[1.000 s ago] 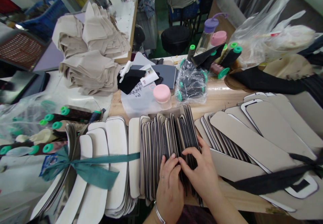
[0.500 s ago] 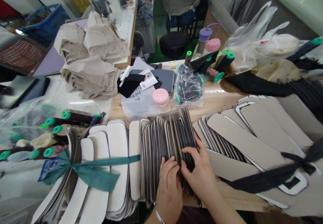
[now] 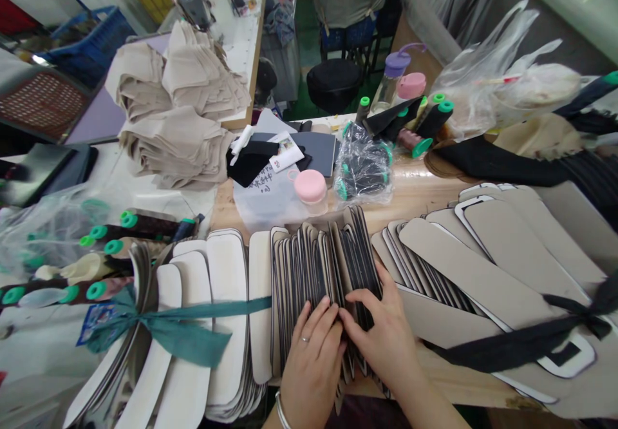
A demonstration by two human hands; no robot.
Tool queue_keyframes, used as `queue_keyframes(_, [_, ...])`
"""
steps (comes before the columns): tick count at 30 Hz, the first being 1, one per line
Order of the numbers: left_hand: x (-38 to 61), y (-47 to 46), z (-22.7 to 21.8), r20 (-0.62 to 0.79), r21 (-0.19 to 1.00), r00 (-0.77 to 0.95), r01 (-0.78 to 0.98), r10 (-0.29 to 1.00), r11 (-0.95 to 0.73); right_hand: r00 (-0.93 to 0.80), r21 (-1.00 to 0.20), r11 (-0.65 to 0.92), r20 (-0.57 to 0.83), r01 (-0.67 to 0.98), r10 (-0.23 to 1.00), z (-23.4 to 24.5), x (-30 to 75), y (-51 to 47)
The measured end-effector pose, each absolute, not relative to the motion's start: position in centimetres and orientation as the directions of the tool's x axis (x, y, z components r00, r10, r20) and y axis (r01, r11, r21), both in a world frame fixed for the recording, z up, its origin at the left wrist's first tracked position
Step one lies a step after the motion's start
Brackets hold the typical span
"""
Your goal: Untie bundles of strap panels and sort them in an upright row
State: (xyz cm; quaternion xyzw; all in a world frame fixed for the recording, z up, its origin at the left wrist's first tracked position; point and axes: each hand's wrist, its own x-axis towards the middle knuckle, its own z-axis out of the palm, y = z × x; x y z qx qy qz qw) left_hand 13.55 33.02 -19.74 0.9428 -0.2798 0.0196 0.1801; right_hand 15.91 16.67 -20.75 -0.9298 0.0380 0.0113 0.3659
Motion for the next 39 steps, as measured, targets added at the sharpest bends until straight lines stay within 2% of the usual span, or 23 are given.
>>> queue_keyframes(6, [12.6, 34.4, -21.0, 0.131, 0.393, 0.855, -0.509, -0.501, -0.766, 0.996, -0.671, -0.738, -0.012, -0.071, -0.085, -20.9, 15.8, 16.8])
queue_keyframes(12, [12.6, 34.5, -21.1, 0.13, 0.388, 0.859, -0.504, -0.496, -0.772, 0.996, -0.684, -0.729, 0.065, 0.005, -0.054, -20.9, 15.8, 16.5])
queue_keyframes(20, [12.5, 34.5, -21.0, 0.136, 0.37, 0.858, -0.508, -0.496, -0.778, 0.998, -0.661, -0.75, 0.019, -0.026, -0.052, -20.5, 15.8, 17.0])
queue_keyframes(26, [12.0, 35.0, -21.4, 0.153, 0.417, 0.906, -0.422, -0.396, -0.805, 0.995, -0.649, -0.759, 0.033, -0.051, -0.094, -20.9, 15.6, 17.7])
queue_keyframes(32, [12.0, 35.2, -21.5, 0.148, 0.415, 0.897, -0.44, -0.418, -0.796, 0.998, -0.672, -0.741, 0.044, -0.001, -0.041, -20.7, 15.5, 17.7])
queue_keyframes(39, [11.8, 35.5, -21.8, 0.125, 0.419, 0.901, -0.427, -0.414, -0.802, 0.999, -0.651, -0.758, -0.005, -0.032, -0.038, -20.3, 15.8, 17.9])
